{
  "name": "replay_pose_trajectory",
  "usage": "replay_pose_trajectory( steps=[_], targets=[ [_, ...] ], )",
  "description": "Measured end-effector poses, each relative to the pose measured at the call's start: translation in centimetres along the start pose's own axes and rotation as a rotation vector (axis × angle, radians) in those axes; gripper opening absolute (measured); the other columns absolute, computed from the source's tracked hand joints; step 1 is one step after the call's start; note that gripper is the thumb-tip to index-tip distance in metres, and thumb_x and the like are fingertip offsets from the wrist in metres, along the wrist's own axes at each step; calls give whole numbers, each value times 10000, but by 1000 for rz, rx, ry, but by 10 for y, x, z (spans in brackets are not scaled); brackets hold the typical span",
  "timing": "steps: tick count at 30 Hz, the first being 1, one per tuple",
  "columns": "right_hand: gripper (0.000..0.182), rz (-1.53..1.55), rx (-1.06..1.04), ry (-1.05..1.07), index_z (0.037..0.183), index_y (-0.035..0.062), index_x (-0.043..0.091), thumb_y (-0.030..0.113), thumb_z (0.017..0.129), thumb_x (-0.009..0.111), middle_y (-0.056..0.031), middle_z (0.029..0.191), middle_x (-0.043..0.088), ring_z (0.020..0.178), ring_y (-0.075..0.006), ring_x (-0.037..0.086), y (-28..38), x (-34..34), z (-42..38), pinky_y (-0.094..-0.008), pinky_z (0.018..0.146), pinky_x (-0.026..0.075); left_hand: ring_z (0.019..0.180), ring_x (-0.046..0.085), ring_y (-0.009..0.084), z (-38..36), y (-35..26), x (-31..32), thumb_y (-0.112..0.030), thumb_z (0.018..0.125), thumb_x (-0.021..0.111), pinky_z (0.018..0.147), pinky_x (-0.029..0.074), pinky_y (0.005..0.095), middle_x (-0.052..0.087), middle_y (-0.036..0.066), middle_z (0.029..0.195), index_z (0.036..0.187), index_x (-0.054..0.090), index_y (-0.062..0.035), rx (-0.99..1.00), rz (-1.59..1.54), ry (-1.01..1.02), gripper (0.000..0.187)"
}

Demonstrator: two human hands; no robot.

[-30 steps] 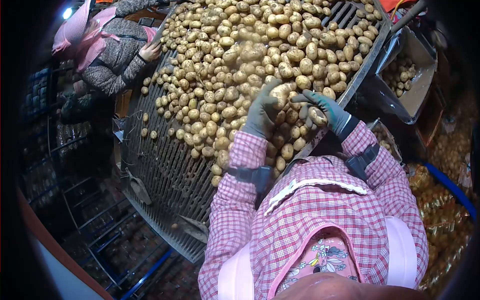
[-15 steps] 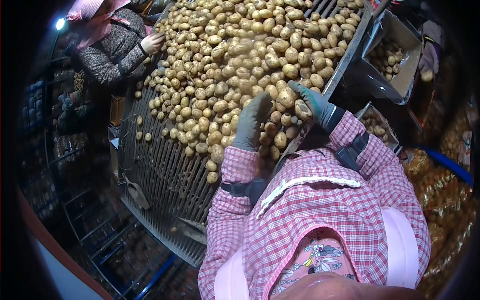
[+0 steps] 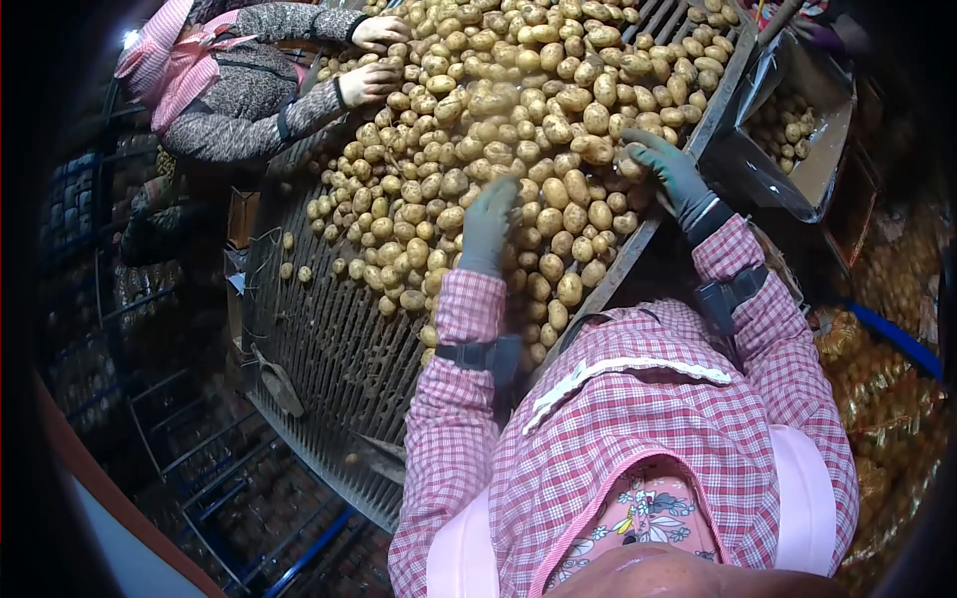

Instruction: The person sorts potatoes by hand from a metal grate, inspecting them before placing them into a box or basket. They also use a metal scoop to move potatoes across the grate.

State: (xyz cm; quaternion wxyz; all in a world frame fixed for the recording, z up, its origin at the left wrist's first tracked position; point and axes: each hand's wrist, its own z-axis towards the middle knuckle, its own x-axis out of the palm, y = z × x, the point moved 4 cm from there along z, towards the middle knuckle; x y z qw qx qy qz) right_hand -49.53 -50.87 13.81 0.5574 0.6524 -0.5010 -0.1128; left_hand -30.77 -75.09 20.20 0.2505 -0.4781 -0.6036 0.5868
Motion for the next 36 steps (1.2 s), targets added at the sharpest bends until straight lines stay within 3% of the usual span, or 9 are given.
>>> replay_pose_trajectory(
  steps=[2,8,12,13,16,18,20,30,36],
  targets=[
    [414,111,45,62,1358,-24,573,152,986,616,-134,1270,638,1182,-220,613,7,1,5,-307,1048,476,1132,641,196,25,-8,13,-260,1007,569,980,510,330,692,136,1230,1272,661,8,-198,-163,-24,387],
    [420,356,105,100,1319,-64,572,245,1037,535,-184,1199,669,1066,-318,683,-4,-4,22,-430,944,587,1098,668,278,122,-12,73,-330,947,632,956,525,380,679,154,1222,1287,674,-120,149,704,-46,402],
    [528,553,295,117,1315,-61,576,387,1042,511,-206,1193,678,1016,-359,706,-11,-1,25,-472,877,610,1154,633,330,128,-23,98,-342,907,610,1007,499,426,610,140,1278,1335,634,-191,-67,1100,123,454],
    [571,587,345,154,1320,-56,575,435,1039,508,-209,1197,679,1012,-363,709,-12,0,28,-481,865,612,1128,645,334,133,-17,95,-294,871,617,977,526,449,628,162,1246,1372,599,-125,-53,1014,154,529],
    [672,625,388,226,1323,-60,577,538,1027,493,-208,1194,681,990,-328,724,1,16,24,-457,837,617,1112,662,306,120,1,83,-304,891,629,889,590,410,606,182,1317,1359,589,-76,-371,-327,165,522],
    [701,619,400,252,1367,-48,547,560,1025,478,-207,1249,665,1033,-329,715,2,22,25,-463,883,603,1015,690,310,116,12,69,-258,916,556,793,629,395,660,191,1196,1343,568,32,-103,-362,190,516],
    [724,627,396,315,1403,-44,514,574,1029,459,-212,1288,641,1086,-335,696,-2,28,25,-467,916,588,1008,689,309,81,-21,66,-281,945,531,782,633,392,666,183,1169,1334,570,43,-373,-965,159,508],
    [556,460,315,348,1344,-16,575,455,1057,502,-121,1291,624,1178,-228,613,-9,68,0,-365,1044,493,651,589,148,-1,-19,47,-319,1011,547,538,466,241,704,149,973,1220,657,-36,-515,-871,48,368],
    [427,258,290,295,1338,62,604,377,1060,531,-42,1228,628,1084,-113,608,-5,85,-26,-251,870,543,637,593,178,-34,-4,34,-361,1020,527,552,493,250,703,137,952,1213,651,-41,-552,-841,1,393]
  ],
)
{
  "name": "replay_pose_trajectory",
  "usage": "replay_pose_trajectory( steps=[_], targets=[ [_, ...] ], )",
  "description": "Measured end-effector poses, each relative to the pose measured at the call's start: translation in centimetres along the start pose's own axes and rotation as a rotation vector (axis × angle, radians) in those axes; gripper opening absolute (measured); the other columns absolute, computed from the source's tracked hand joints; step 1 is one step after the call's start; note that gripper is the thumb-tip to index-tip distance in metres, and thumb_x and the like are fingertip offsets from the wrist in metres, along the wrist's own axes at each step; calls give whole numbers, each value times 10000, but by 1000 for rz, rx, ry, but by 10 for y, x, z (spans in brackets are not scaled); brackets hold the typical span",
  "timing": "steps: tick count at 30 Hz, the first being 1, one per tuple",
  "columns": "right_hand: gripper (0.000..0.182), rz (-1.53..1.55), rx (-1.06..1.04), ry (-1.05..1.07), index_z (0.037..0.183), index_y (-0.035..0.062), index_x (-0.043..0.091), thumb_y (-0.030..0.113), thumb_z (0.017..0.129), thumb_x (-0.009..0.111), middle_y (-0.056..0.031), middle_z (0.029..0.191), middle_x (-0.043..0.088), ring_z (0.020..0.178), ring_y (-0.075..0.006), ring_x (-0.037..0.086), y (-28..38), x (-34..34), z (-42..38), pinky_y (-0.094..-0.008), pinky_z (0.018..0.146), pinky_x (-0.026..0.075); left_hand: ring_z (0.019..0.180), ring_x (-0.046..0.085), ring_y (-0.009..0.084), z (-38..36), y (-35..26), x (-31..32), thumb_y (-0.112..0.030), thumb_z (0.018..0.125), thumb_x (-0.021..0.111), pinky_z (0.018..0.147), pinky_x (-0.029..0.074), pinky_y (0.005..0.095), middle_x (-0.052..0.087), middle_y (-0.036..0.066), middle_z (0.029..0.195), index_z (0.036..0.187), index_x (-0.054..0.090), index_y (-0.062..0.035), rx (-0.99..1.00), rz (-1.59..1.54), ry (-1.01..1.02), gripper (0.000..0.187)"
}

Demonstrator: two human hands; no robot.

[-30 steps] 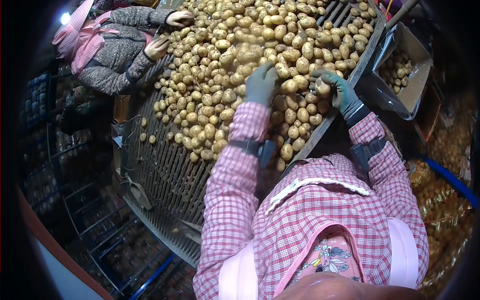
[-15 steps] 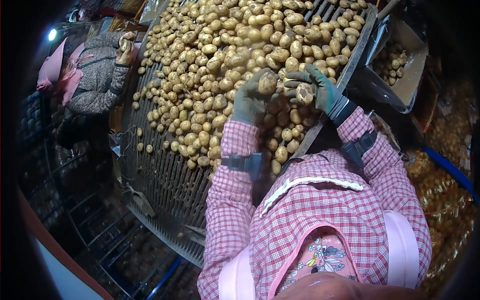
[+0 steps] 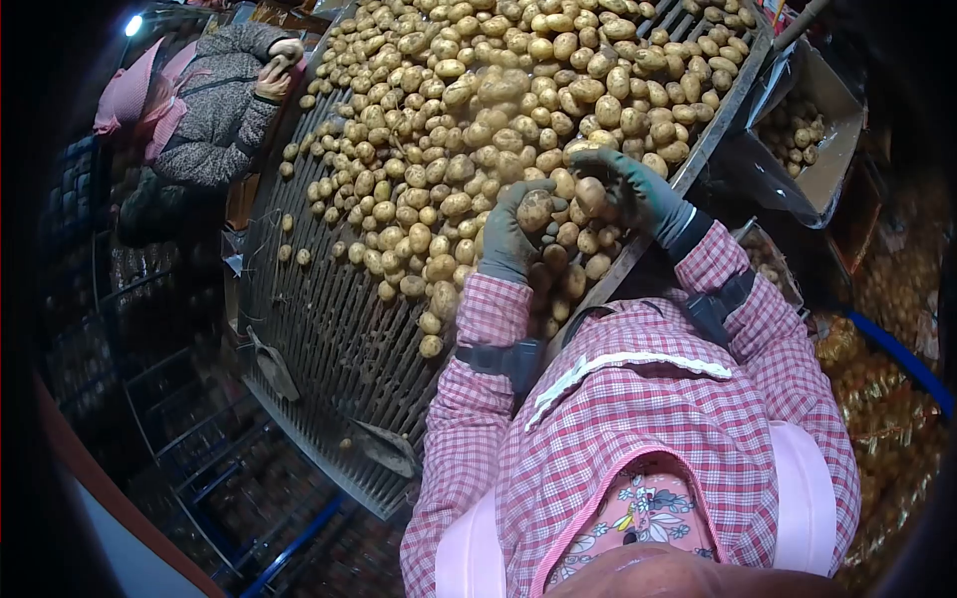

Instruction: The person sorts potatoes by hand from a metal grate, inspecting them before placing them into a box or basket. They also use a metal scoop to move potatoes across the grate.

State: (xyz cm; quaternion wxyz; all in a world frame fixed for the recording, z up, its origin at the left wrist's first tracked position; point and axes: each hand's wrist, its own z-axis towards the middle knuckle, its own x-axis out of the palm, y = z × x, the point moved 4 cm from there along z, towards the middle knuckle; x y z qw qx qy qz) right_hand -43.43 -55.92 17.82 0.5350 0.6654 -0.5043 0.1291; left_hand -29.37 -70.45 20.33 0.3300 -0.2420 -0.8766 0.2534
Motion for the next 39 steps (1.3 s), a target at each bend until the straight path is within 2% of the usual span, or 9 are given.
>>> replay_pose_trajectory(
  steps=[2,6,9,15,23,30,34,38,39],
  targets=[
    [403,-312,-189,-72,1334,61,606,345,1052,559,-23,1205,630,1066,-99,602,7,1,-5,-236,846,541,708,616,189,-7,0,7,-376,1025,522,625,537,280,688,142,1020,1252,640,-48,48,-27,-89,416],
    [409,9,-49,-60,1356,64,572,303,1026,614,-19,1160,635,1016,-88,596,-31,11,-18,-224,801,538,812,681,178,-24,8,57,-344,1023,549,662,571,277,666,126,1137,1340,594,-43,294,154,1,439],
    [387,269,34,-136,1278,43,596,330,1019,611,-73,1088,666,902,-145,663,-24,21,-32,-276,676,566,1181,624,263,-4,32,51,-317,1059,515,1050,466,350,609,158,1353,1381,563,-2,574,762,83,453],
    [272,77,80,-114,1115,-15,654,205,1006,537,-80,824,675,685,-173,675,9,-54,-28,-278,538,528,1164,645,275,7,-1,49,-247,1004,600,1031,478,344,686,174,1238,1249,664,9,632,862,-31,360],
    [420,13,156,-138,1130,-8,660,372,1036,508,-72,754,694,454,-175,612,11,-81,-31,-245,394,478,1141,640,342,124,-16,95,-212,882,694,991,506,436,664,182,1221,1246,686,-150,827,1429,-12,369],
    [403,196,65,-264,1181,-63,655,294,1045,526,-135,955,703,712,-202,708,17,-98,-48,-297,596,595,1225,571,355,176,1,142,-122,837,684,1010,499,431,541,163,1347,1362,596,-229,662,1908,0,543],
    [365,91,-73,-177,1311,-42,599,184,1032,532,-131,1039,687,814,-209,710,31,-99,-46,-321,712,620,1189,596,352,185,-10,121,-67,850,599,1029,496,419,607,153,1267,1376,591,-201,742,1536,102,543],
    [413,-4,-69,-59,1338,-18,590,269,1045,541,-130,992,695,781,-212,711,41,-93,-47,-312,661,612,1000,684,213,149,-24,103,-108,859,586,798,592,312,667,136,1224,1306,654,-100,-28,404,95,452],
    [450,115,-3,22,1335,3,599,349,1055,533,-111,954,704,771,-193,712,36,-96,-40,-303,635,608,931,668,159,126,-26,110,-172,889,645,802,586,300,691,110,1123,1369,580,-21,81,305,219,507]
  ],
)
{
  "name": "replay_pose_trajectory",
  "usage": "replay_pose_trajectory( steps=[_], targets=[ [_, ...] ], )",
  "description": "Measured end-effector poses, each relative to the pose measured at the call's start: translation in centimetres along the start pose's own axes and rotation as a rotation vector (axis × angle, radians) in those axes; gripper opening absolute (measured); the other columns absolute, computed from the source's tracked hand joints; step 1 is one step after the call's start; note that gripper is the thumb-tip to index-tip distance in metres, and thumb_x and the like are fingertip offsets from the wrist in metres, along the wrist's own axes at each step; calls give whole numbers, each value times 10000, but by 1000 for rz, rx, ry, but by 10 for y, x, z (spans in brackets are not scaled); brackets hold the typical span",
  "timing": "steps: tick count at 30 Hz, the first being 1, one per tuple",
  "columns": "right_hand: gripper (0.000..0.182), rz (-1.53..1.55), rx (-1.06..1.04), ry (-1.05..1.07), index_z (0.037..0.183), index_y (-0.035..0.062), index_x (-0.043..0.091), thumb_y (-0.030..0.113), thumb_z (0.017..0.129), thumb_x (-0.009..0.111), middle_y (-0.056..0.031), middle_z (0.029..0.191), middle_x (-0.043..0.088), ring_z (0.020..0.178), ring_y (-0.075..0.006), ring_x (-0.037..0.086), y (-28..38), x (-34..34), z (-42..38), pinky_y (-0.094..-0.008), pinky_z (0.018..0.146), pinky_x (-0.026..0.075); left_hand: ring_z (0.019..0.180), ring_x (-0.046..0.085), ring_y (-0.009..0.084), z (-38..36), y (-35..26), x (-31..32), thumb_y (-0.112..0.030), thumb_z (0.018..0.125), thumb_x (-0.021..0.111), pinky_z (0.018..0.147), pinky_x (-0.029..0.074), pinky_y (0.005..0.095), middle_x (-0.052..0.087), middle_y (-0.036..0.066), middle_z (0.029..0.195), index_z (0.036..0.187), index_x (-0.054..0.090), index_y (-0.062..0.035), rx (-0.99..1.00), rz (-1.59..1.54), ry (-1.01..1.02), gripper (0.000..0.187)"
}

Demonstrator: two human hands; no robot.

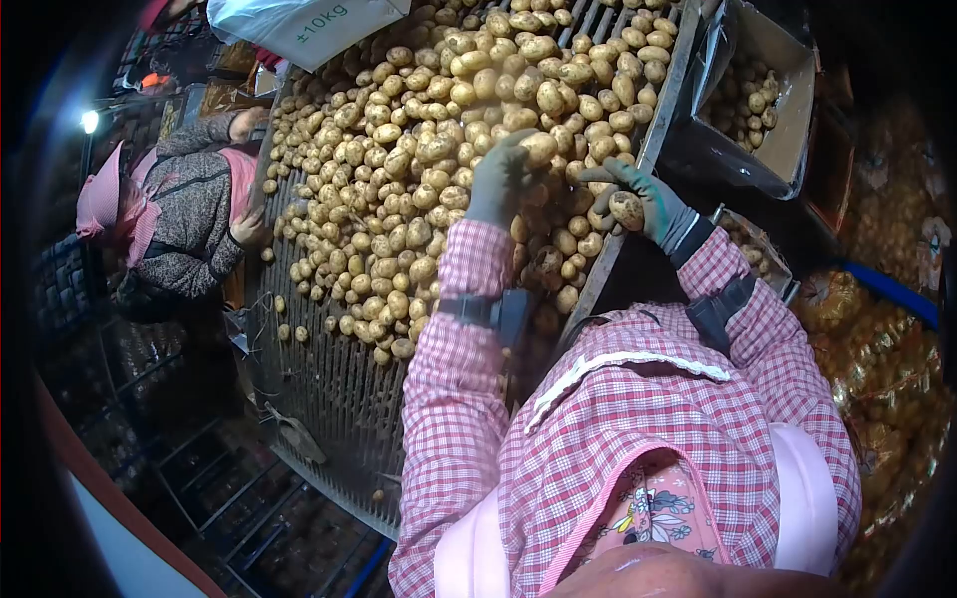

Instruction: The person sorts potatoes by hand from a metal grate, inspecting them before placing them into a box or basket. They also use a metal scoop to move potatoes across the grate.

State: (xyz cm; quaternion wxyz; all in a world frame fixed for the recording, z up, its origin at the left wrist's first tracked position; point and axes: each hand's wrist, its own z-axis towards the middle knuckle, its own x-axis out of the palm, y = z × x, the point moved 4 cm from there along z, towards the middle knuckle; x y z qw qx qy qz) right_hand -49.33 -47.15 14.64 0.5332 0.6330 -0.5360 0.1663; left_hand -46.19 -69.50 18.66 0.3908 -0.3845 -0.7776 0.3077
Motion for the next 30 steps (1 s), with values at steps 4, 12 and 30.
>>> replay_pose_trajectory(
  steps=[4,12,30],
  targets=[
    [460,-70,-92,-96,1312,16,610,388,1056,526,-90,973,705,717,-167,704,-8,29,0,-274,612,596,1064,657,175,-50,14,30,-195,940,607,937,521,261,697,135,1142,1331,627,2,53,447,89,438],
    [501,-217,-262,-196,1348,16,553,422,1067,464,-122,1064,696,654,-131,675,55,-21,-56,-236,538,564,1063,669,207,-122,-6,-35,-228,1002,614,964,514,321,730,120,1146,1230,705,-4,317,445,-194,332],
    [425,-883,-148,-214,1310,96,644,229,910,699,-56,1048,699,791,-101,643,3,62,54,-254,674,540,965,665,205,-141,65,-30,-205,896,638,796,572,371,690,82,1079,1224,661,-41,-60,-43,-138,368]
  ],
)
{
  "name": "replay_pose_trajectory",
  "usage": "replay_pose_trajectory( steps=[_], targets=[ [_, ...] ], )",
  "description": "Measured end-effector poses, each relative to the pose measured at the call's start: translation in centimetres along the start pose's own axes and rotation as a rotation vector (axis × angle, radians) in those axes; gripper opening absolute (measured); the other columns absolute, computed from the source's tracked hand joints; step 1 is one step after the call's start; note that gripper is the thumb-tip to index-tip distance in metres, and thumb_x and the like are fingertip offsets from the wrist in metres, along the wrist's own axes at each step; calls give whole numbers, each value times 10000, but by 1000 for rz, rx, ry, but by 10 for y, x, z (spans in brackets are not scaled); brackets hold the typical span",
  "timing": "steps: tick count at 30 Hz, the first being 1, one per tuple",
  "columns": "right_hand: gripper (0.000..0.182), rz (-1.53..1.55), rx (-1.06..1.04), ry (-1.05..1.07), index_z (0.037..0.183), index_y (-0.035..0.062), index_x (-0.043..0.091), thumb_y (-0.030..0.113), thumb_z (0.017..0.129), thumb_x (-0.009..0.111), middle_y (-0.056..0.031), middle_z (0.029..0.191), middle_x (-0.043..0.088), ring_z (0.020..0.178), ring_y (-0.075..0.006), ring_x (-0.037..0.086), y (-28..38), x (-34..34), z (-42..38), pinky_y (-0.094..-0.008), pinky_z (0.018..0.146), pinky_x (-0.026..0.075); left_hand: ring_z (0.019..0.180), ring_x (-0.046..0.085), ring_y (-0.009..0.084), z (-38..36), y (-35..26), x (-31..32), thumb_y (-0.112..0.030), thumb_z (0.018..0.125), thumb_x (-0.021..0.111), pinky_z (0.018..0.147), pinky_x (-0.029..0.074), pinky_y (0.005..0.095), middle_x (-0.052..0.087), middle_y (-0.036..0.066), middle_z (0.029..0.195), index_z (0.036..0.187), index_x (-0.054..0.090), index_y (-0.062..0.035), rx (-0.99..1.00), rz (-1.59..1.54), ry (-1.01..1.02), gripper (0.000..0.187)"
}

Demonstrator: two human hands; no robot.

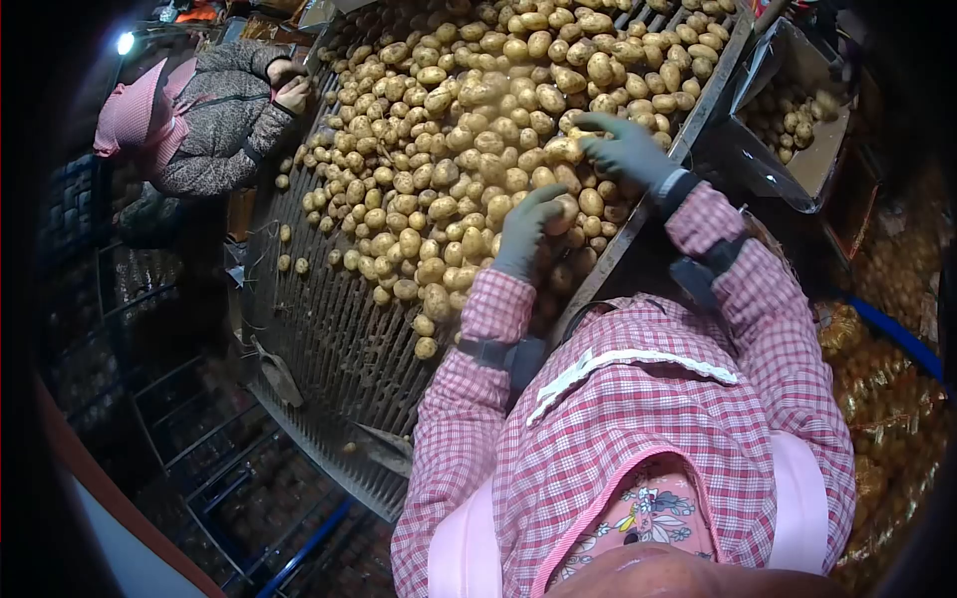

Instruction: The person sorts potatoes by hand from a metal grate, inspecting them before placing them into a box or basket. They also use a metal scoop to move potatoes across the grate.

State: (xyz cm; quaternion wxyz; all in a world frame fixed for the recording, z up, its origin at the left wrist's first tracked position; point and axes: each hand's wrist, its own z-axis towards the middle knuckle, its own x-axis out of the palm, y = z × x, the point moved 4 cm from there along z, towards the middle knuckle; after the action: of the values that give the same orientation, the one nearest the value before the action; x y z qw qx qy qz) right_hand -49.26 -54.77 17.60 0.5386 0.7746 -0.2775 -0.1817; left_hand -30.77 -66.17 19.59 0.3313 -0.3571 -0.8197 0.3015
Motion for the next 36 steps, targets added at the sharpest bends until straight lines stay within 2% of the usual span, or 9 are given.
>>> replay_pose_trajectory(
  steps=[3,5,9,11,17,25,29,32,36],
  targets=[
    [555,-818,-361,-124,1378,147,595,302,852,680,-124,1218,692,1046,-285,690,-25,39,33,-400,897,544,919,664,198,-15,0,-10,-221,916,627,782,589,382,698,61,1040,1172,692,-67,-66,-264,-107,306],
    [602,-870,-142,-30,1375,150,599,311,804,698,-173,1294,655,1130,-340,656,-14,38,44,-407,983,509,949,665,193,-25,2,-22,-213,927,627,811,586,374,698,63,1078,1190,683,-52,-77,-321,-175,314],
    [458,-43,-194,222,1233,12,673,258,852,733,-115,1096,720,965,-203,685,-36,43,69,-320,855,542,1110,640,188,-31,-3,-51,-153,967,590,942,555,349,667,88,1237,1286,639,-22,167,-310,-162,348],
    [444,471,100,325,1259,2,652,245,894,724,-72,1052,708,940,-179,669,-17,72,21,-297,835,538,1167,624,200,-31,-6,-60,-139,983,575,992,538,350,640,96,1294,1344,603,-22,154,-492,-166,380],
    [412,486,187,433,1230,32,632,248,899,749,-36,1040,645,899,-99,615,-8,106,-35,-247,799,544,1261,572,222,-37,-16,-43,-194,1050,504,1052,495,356,548,118,1430,1483,456,-35,365,-204,-157,464],
    [322,690,321,556,1208,72,646,248,944,705,-37,1058,681,936,-134,641,-3,102,-76,-286,843,547,1272,551,318,-53,-5,-16,-484,1012,561,1053,486,459,488,134,1463,1530,351,-169,71,-265,-31,642],
    [329,972,408,497,1230,77,641,283,974,661,-52,1101,704,1015,-183,662,-19,110,-93,-275,828,539,1323,502,271,-64,-25,-14,-413,1020,574,1106,426,384,497,148,1459,1520,366,-76,627,793,31,638],
    [361,964,312,565,1239,71,630,281,950,682,-66,1076,711,925,-193,686,-45,102,-85,-336,775,575,1394,435,274,-65,-29,-19,-348,1044,546,1159,355,362,472,173,1492,1515,399,-37,446,548,221,583],
    [397,1024,233,394,1254,33,612,249,931,691,-91,1046,717,855,-192,699,-47,91,-101,-354,721,585,1440,396,302,-58,3,-8,-290,1055,531,1194,304,376,442,191,1531,1503,453,-40,623,792,-9,519]
  ],
)
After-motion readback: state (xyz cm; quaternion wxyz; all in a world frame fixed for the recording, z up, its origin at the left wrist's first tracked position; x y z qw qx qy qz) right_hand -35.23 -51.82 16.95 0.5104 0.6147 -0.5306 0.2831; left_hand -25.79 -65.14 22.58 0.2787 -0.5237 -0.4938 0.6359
